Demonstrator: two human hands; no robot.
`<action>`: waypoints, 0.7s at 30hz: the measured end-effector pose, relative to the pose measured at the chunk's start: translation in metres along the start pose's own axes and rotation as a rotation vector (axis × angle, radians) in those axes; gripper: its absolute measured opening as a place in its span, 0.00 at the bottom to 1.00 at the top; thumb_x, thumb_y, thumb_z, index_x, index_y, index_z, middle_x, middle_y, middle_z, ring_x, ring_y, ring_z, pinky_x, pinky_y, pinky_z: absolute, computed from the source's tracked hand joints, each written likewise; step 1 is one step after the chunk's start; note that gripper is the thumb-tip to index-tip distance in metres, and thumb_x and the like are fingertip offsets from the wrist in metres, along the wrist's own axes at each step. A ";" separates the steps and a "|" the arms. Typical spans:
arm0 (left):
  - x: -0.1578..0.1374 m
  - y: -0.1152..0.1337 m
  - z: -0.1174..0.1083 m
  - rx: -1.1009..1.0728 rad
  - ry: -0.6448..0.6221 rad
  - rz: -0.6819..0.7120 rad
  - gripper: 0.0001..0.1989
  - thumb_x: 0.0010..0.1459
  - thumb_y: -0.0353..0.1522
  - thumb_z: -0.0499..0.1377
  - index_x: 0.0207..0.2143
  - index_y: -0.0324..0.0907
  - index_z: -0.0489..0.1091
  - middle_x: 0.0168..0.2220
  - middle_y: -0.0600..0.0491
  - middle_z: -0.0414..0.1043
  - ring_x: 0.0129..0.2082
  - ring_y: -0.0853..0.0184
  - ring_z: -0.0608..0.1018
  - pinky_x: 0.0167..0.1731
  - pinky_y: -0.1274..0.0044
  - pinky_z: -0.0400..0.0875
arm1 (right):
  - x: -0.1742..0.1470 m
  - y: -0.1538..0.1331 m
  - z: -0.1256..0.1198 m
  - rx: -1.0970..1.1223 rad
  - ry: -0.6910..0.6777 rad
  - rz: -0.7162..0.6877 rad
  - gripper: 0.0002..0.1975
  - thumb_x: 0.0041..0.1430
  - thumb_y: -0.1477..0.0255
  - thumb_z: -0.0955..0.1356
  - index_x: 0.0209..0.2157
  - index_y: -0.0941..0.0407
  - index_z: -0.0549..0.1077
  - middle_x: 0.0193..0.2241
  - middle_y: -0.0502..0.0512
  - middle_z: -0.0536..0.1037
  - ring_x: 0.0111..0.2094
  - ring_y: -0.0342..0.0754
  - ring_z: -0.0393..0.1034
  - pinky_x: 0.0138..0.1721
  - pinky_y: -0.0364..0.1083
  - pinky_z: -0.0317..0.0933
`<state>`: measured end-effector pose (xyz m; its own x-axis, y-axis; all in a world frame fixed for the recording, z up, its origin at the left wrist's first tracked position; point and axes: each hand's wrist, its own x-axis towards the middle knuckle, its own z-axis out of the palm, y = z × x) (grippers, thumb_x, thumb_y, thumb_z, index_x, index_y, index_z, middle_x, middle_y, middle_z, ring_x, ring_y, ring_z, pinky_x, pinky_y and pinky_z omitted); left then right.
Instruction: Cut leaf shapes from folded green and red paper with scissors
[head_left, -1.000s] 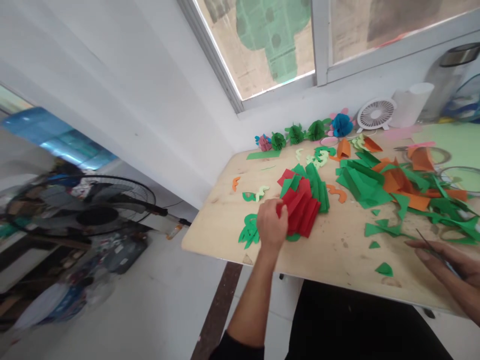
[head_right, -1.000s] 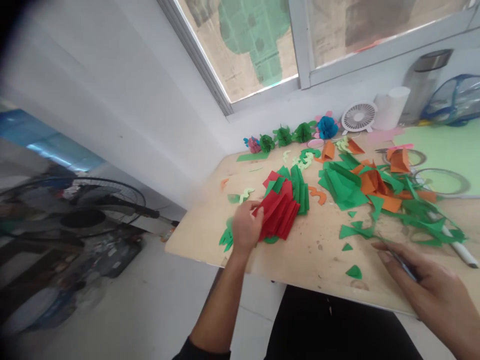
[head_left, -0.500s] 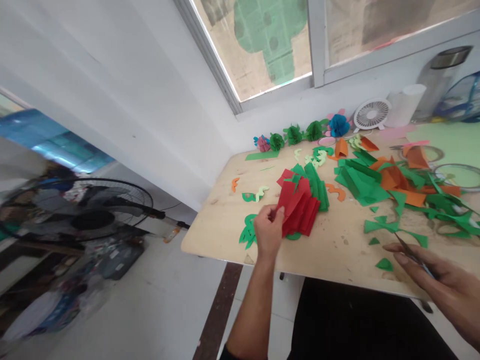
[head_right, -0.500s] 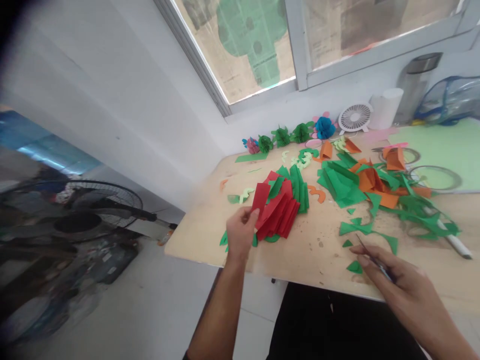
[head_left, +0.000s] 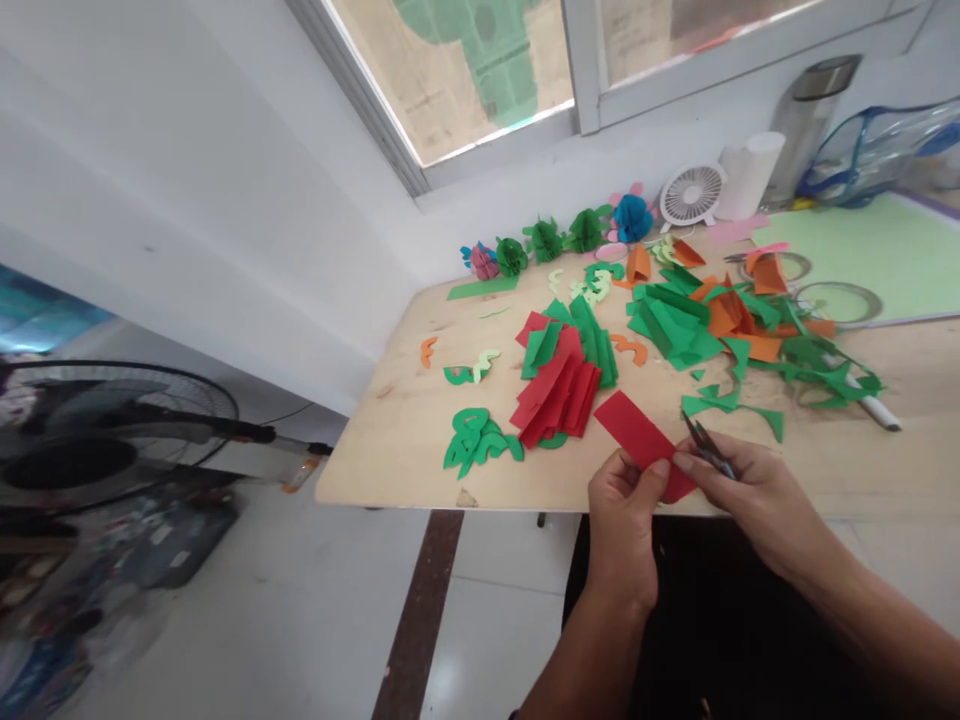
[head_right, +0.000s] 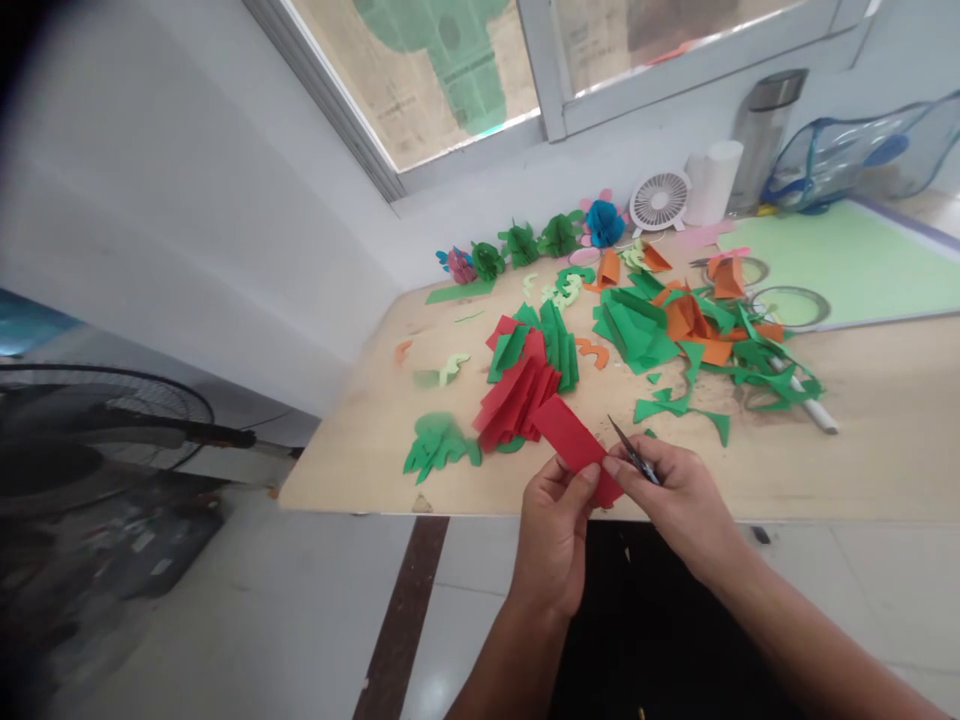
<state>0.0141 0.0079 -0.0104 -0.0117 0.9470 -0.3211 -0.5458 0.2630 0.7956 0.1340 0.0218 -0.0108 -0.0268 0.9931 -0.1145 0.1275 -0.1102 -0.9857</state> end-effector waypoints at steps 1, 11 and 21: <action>0.000 0.001 -0.002 0.055 -0.004 0.009 0.08 0.49 0.33 0.64 0.32 0.37 0.74 0.30 0.50 0.76 0.29 0.71 0.74 0.32 0.79 0.66 | 0.001 -0.002 -0.002 -0.015 -0.018 -0.007 0.11 0.51 0.61 0.71 0.24 0.55 0.74 0.22 0.50 0.75 0.25 0.47 0.67 0.28 0.43 0.62; 0.009 0.010 -0.008 0.030 0.111 0.010 0.09 0.44 0.32 0.66 0.28 0.36 0.74 0.21 0.53 0.73 0.22 0.72 0.72 0.29 0.78 0.66 | 0.003 -0.005 -0.003 0.196 0.005 0.004 0.14 0.58 0.58 0.66 0.33 0.55 0.72 0.18 0.44 0.58 0.19 0.41 0.50 0.17 0.41 0.43; 0.011 0.003 0.012 -0.109 0.150 0.092 0.08 0.45 0.33 0.65 0.26 0.37 0.72 0.27 0.51 0.73 0.27 0.71 0.73 0.32 0.77 0.67 | -0.031 0.015 0.023 0.450 -0.023 0.202 0.18 0.61 0.57 0.64 0.26 0.56 0.69 0.17 0.45 0.58 0.19 0.40 0.47 0.19 0.41 0.47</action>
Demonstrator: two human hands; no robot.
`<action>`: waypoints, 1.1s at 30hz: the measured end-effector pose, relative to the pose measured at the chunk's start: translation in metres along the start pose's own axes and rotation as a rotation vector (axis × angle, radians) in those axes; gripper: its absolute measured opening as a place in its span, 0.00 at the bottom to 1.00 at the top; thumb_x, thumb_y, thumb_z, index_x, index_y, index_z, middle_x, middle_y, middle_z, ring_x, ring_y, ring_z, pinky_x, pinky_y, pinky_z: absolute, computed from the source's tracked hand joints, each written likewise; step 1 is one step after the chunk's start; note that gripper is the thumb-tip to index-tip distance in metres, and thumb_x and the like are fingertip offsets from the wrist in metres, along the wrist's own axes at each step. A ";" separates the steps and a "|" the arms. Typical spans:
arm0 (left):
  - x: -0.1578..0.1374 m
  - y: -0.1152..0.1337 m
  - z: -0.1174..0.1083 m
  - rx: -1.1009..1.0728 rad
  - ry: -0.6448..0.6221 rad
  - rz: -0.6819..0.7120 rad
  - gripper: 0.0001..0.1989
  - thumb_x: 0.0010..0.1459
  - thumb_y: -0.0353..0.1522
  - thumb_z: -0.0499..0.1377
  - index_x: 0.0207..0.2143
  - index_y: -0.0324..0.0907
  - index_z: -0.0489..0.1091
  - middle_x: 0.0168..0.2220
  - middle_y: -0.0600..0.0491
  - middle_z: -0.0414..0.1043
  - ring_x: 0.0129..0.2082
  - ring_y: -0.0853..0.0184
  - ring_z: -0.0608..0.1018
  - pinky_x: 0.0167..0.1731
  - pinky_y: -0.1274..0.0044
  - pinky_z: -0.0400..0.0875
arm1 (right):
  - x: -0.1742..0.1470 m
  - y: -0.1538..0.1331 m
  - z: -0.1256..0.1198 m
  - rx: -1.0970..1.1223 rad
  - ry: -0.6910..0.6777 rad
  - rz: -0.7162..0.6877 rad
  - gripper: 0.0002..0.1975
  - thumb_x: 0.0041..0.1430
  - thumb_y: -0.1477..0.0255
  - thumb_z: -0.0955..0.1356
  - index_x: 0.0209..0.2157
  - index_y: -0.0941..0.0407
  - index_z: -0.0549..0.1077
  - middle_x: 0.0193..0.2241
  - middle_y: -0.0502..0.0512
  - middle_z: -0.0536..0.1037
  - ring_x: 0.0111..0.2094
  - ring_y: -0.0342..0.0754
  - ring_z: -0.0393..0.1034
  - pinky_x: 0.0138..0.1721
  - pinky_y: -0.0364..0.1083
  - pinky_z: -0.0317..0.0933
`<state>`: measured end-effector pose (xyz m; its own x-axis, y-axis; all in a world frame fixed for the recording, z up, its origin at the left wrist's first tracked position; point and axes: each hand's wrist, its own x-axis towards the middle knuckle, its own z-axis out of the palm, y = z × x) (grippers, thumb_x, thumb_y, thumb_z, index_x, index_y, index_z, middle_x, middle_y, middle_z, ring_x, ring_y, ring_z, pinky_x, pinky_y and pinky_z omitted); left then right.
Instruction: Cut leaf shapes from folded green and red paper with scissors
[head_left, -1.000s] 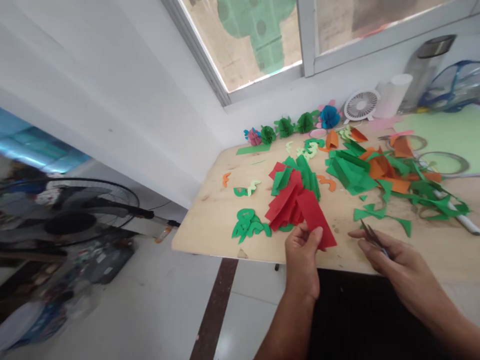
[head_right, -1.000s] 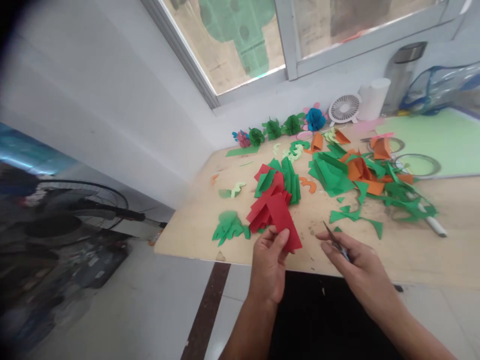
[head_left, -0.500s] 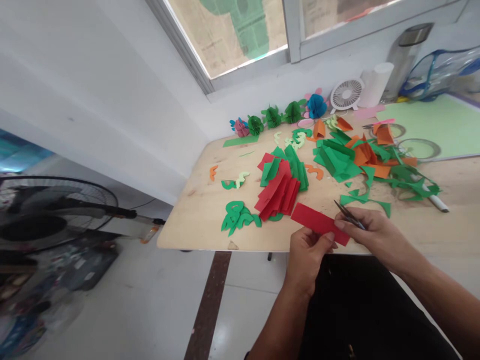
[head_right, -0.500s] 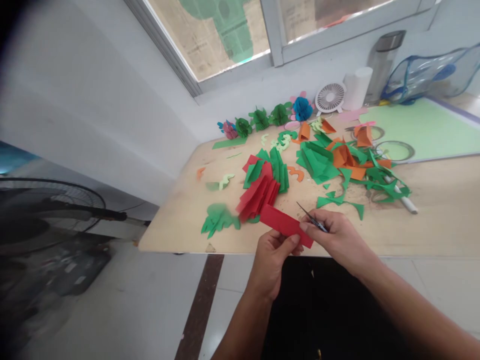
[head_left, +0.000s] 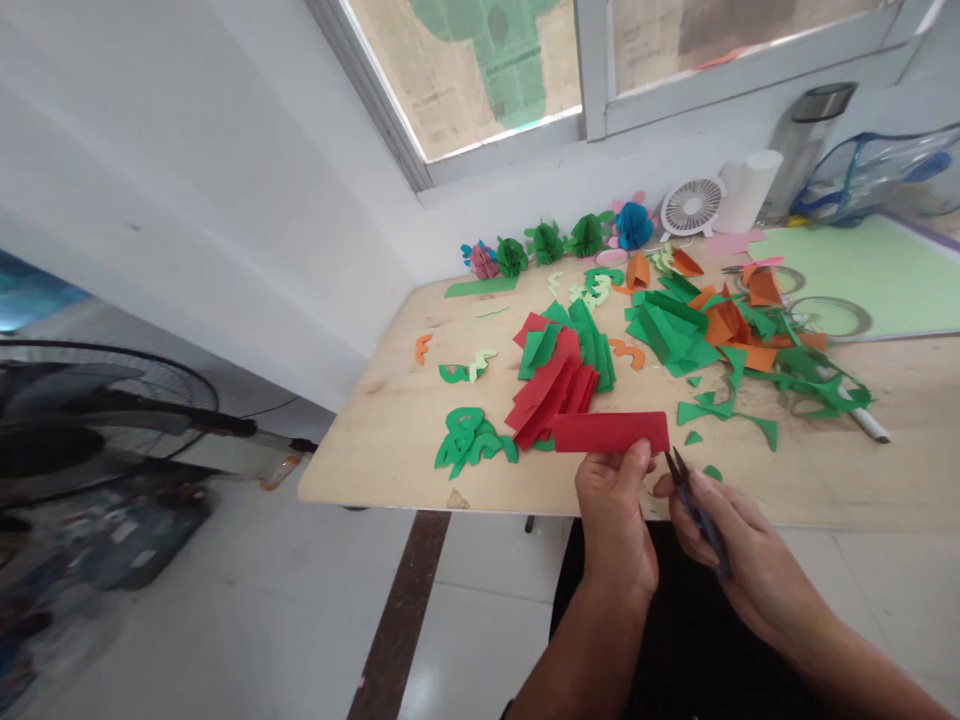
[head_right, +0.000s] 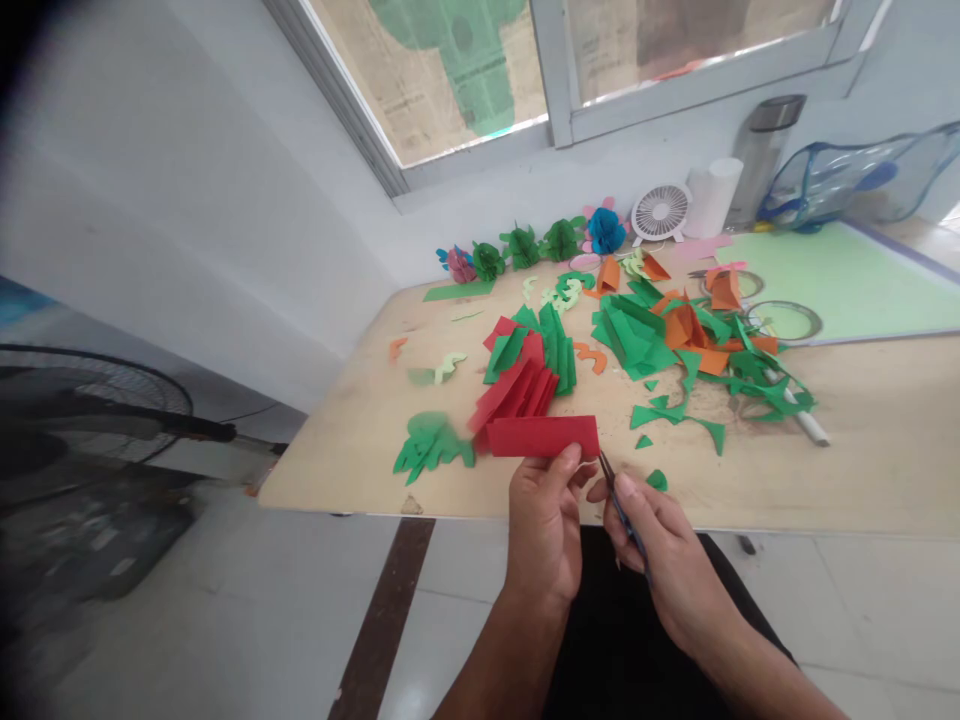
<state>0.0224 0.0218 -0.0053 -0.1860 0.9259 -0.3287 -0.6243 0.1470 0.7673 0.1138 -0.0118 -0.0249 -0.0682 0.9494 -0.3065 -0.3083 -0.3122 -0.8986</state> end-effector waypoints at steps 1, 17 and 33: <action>-0.001 0.000 0.002 -0.005 -0.012 -0.006 0.08 0.45 0.33 0.65 0.25 0.37 0.72 0.26 0.52 0.73 0.25 0.71 0.73 0.30 0.78 0.66 | 0.000 0.000 0.002 0.017 0.008 0.000 0.18 0.61 0.57 0.64 0.25 0.56 0.69 0.17 0.45 0.58 0.19 0.40 0.47 0.19 0.41 0.47; -0.002 -0.006 0.009 -0.033 -0.002 -0.039 0.07 0.47 0.30 0.64 0.31 0.36 0.74 0.27 0.50 0.75 0.29 0.67 0.77 0.32 0.77 0.71 | 0.008 0.000 0.005 0.083 0.045 -0.016 0.22 0.61 0.57 0.64 0.19 0.55 0.63 0.16 0.45 0.57 0.18 0.41 0.46 0.19 0.42 0.46; -0.003 -0.006 0.012 -0.058 0.014 -0.043 0.05 0.47 0.29 0.64 0.24 0.35 0.72 0.24 0.52 0.73 0.24 0.73 0.74 0.30 0.80 0.70 | 0.013 0.007 0.002 0.015 0.069 -0.016 0.24 0.62 0.55 0.61 0.17 0.54 0.60 0.15 0.45 0.56 0.18 0.42 0.45 0.19 0.44 0.43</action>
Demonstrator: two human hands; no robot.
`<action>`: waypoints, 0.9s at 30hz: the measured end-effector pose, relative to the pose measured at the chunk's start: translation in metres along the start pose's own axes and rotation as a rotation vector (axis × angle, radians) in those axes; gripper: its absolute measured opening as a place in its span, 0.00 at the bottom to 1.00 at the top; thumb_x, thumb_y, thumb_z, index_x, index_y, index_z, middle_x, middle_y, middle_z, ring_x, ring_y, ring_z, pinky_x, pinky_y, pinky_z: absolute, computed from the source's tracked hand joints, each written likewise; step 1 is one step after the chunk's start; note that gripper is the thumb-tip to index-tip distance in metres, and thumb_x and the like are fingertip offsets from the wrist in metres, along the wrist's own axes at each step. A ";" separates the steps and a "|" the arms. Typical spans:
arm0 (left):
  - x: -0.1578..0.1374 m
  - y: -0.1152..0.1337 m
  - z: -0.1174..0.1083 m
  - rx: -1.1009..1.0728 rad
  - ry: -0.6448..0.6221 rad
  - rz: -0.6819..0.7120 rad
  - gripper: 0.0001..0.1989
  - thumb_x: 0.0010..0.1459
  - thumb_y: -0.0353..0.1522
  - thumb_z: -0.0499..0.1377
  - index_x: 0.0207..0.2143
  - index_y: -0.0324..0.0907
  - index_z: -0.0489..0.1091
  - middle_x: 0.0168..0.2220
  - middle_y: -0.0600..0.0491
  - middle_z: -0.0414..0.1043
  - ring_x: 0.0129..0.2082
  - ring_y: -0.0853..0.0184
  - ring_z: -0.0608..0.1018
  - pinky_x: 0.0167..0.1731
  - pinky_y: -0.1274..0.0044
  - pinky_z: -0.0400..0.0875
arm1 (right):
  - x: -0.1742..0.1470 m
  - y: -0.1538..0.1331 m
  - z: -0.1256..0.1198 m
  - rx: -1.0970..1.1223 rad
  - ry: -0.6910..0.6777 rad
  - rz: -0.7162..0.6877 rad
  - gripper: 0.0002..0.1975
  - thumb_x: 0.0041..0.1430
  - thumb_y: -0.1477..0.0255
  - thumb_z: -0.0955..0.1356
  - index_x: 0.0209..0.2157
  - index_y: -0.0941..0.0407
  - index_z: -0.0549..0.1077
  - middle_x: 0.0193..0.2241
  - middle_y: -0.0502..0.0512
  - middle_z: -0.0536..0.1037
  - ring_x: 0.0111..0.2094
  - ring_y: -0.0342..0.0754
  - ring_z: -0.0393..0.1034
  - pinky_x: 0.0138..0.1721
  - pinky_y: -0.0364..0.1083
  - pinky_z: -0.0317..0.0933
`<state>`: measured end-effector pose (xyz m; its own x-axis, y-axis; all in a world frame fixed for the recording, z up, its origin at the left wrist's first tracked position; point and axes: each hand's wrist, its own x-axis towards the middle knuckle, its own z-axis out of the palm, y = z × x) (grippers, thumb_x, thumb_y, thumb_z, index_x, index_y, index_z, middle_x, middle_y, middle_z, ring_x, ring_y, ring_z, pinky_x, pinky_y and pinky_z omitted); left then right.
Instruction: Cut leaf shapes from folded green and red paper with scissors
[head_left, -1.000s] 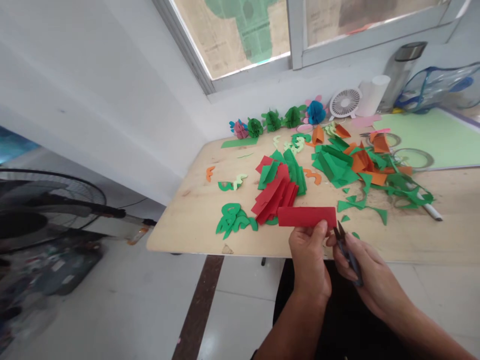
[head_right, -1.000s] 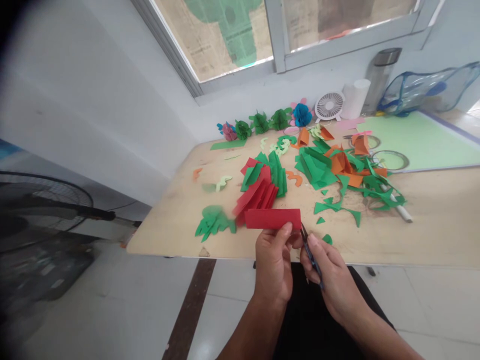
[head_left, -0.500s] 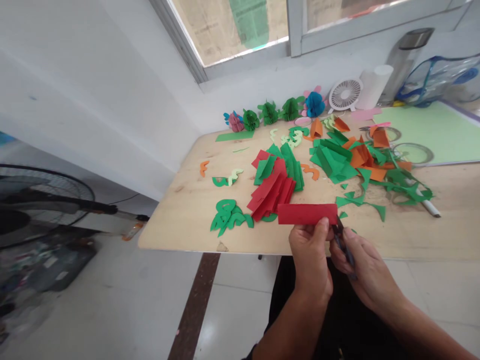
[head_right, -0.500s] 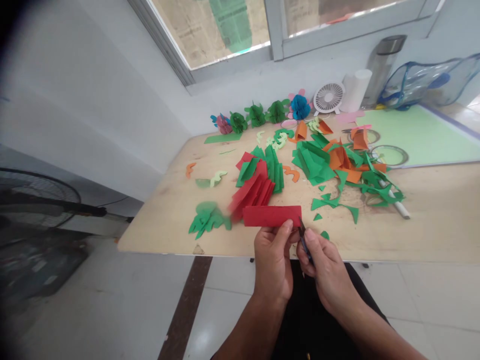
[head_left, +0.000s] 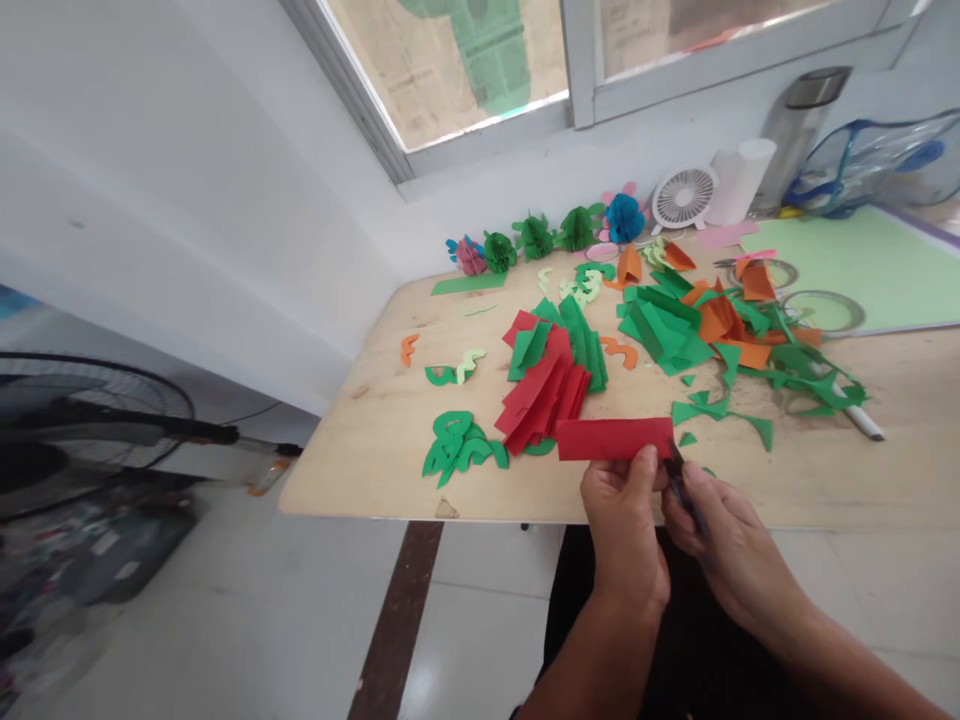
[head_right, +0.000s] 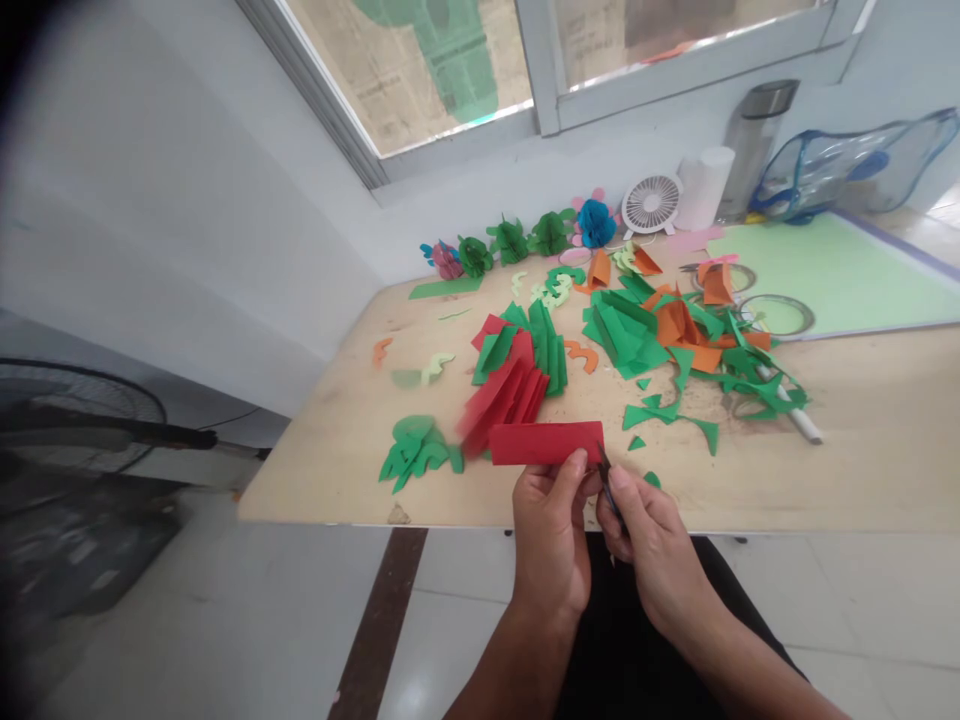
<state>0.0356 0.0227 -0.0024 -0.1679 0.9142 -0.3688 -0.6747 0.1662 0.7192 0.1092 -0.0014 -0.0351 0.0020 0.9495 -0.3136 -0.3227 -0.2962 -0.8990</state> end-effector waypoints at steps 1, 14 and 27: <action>0.000 -0.001 0.000 -0.001 0.004 -0.001 0.05 0.47 0.29 0.64 0.25 0.35 0.72 0.24 0.52 0.73 0.24 0.72 0.74 0.30 0.80 0.69 | 0.000 0.000 0.000 0.002 0.000 0.002 0.24 0.62 0.55 0.62 0.17 0.54 0.60 0.15 0.45 0.56 0.18 0.42 0.45 0.20 0.44 0.43; -0.001 -0.004 -0.002 0.004 0.002 0.002 0.07 0.48 0.31 0.64 0.27 0.36 0.72 0.23 0.53 0.70 0.23 0.73 0.72 0.27 0.81 0.66 | 0.001 0.001 0.003 -0.015 0.026 0.001 0.26 0.59 0.51 0.62 0.16 0.54 0.60 0.15 0.44 0.55 0.18 0.41 0.45 0.20 0.44 0.41; -0.003 -0.002 -0.002 -0.005 -0.005 0.000 0.09 0.48 0.34 0.65 0.27 0.35 0.72 0.23 0.53 0.71 0.23 0.73 0.72 0.27 0.81 0.67 | -0.002 0.000 0.008 0.020 0.033 -0.001 0.26 0.60 0.52 0.62 0.16 0.54 0.59 0.15 0.44 0.55 0.18 0.41 0.45 0.19 0.43 0.43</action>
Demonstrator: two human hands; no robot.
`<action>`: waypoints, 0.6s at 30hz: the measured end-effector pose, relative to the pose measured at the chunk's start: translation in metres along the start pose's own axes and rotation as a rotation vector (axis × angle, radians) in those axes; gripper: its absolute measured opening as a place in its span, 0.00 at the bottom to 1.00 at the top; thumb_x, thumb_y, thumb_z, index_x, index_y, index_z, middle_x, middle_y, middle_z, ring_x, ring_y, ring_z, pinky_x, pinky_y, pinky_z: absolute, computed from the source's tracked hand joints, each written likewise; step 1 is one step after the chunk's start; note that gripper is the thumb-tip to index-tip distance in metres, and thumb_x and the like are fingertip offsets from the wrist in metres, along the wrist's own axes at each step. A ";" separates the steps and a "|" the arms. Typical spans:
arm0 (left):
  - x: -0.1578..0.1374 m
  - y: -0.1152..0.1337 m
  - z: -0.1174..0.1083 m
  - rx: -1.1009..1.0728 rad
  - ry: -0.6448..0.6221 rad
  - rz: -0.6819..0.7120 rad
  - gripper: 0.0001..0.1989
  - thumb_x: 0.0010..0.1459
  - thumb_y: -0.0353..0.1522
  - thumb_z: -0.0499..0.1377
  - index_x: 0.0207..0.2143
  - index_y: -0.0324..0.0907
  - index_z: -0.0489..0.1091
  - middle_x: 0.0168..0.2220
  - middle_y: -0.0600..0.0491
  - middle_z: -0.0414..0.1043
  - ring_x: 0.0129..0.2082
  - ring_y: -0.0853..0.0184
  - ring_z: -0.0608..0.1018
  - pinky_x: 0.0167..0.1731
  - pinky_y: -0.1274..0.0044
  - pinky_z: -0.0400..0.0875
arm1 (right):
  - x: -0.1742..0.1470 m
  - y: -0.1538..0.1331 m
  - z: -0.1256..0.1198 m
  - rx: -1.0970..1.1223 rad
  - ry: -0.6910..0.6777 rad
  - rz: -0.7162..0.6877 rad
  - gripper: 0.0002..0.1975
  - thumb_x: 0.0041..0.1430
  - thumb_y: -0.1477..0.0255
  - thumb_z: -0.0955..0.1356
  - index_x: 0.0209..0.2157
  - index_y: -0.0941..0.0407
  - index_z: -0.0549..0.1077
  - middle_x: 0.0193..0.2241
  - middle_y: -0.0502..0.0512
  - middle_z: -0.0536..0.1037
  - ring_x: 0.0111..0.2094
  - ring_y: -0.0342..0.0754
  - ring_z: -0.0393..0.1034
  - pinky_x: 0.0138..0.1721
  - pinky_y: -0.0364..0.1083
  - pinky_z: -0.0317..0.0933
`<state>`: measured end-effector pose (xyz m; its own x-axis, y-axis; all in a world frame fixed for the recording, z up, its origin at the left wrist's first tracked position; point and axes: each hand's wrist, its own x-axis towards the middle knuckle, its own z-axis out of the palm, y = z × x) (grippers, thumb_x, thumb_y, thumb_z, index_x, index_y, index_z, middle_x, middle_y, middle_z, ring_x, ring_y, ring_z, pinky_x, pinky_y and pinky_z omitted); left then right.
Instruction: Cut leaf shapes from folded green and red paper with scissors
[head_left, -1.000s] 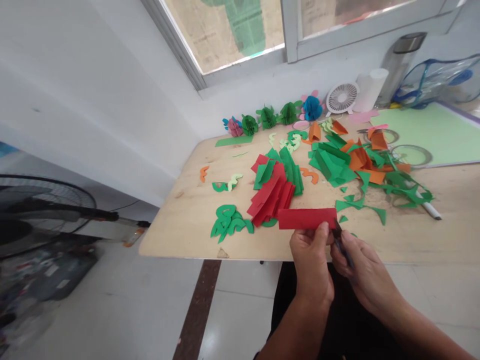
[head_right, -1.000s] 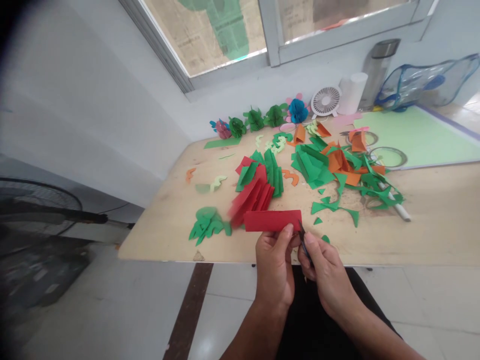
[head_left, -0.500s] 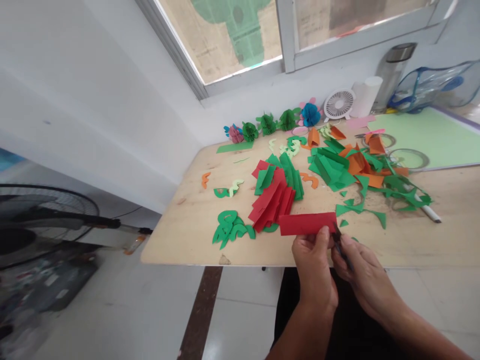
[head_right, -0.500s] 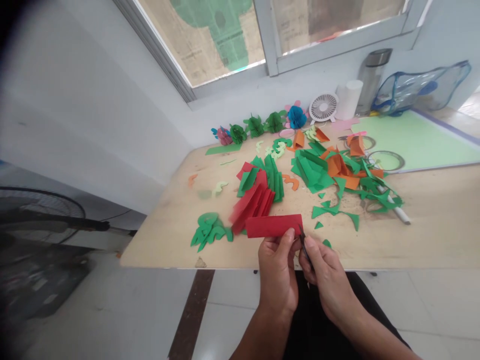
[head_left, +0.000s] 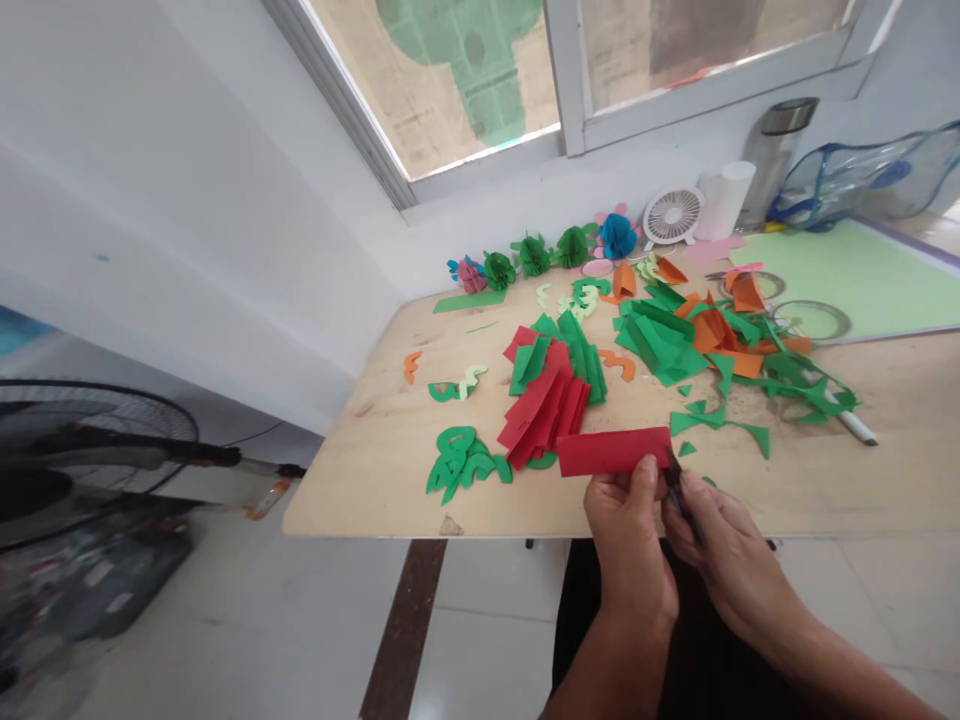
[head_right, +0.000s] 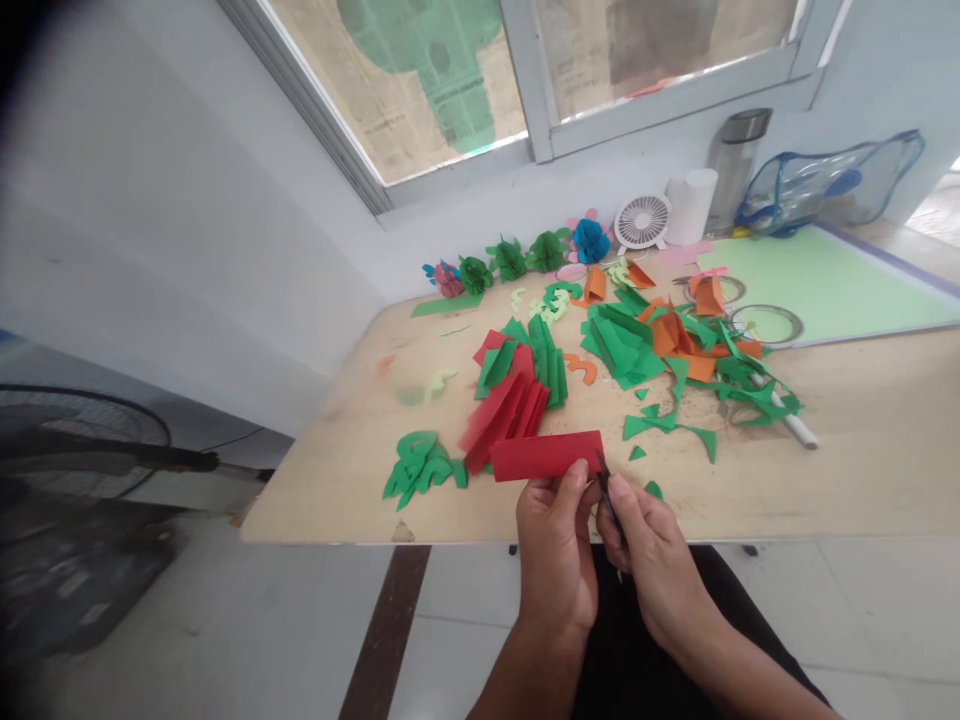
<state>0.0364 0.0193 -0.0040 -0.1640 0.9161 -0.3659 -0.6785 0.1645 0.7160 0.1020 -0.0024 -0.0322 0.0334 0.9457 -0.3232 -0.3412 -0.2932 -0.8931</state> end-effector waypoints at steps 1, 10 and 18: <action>0.000 0.000 0.000 -0.001 0.000 -0.003 0.10 0.48 0.34 0.65 0.27 0.35 0.73 0.23 0.52 0.71 0.24 0.72 0.73 0.27 0.80 0.67 | 0.000 0.000 0.001 0.002 0.007 0.002 0.26 0.59 0.52 0.63 0.16 0.54 0.59 0.15 0.44 0.55 0.18 0.41 0.44 0.19 0.43 0.42; 0.000 0.001 -0.002 0.013 -0.009 0.003 0.09 0.47 0.34 0.65 0.28 0.35 0.73 0.26 0.52 0.71 0.25 0.73 0.72 0.29 0.80 0.67 | -0.001 -0.001 0.002 -0.033 0.028 -0.018 0.26 0.58 0.51 0.63 0.16 0.54 0.58 0.14 0.43 0.53 0.17 0.40 0.43 0.18 0.42 0.41; -0.001 0.004 -0.001 0.031 -0.022 -0.004 0.11 0.48 0.36 0.65 0.24 0.37 0.70 0.21 0.55 0.66 0.22 0.74 0.68 0.26 0.81 0.64 | -0.001 -0.003 0.003 -0.098 0.039 -0.039 0.26 0.60 0.52 0.62 0.16 0.54 0.57 0.14 0.43 0.53 0.17 0.40 0.43 0.18 0.42 0.41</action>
<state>0.0330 0.0188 -0.0020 -0.1452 0.9230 -0.3562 -0.6565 0.1794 0.7326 0.1005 -0.0024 -0.0278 0.0822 0.9512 -0.2975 -0.2458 -0.2699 -0.9310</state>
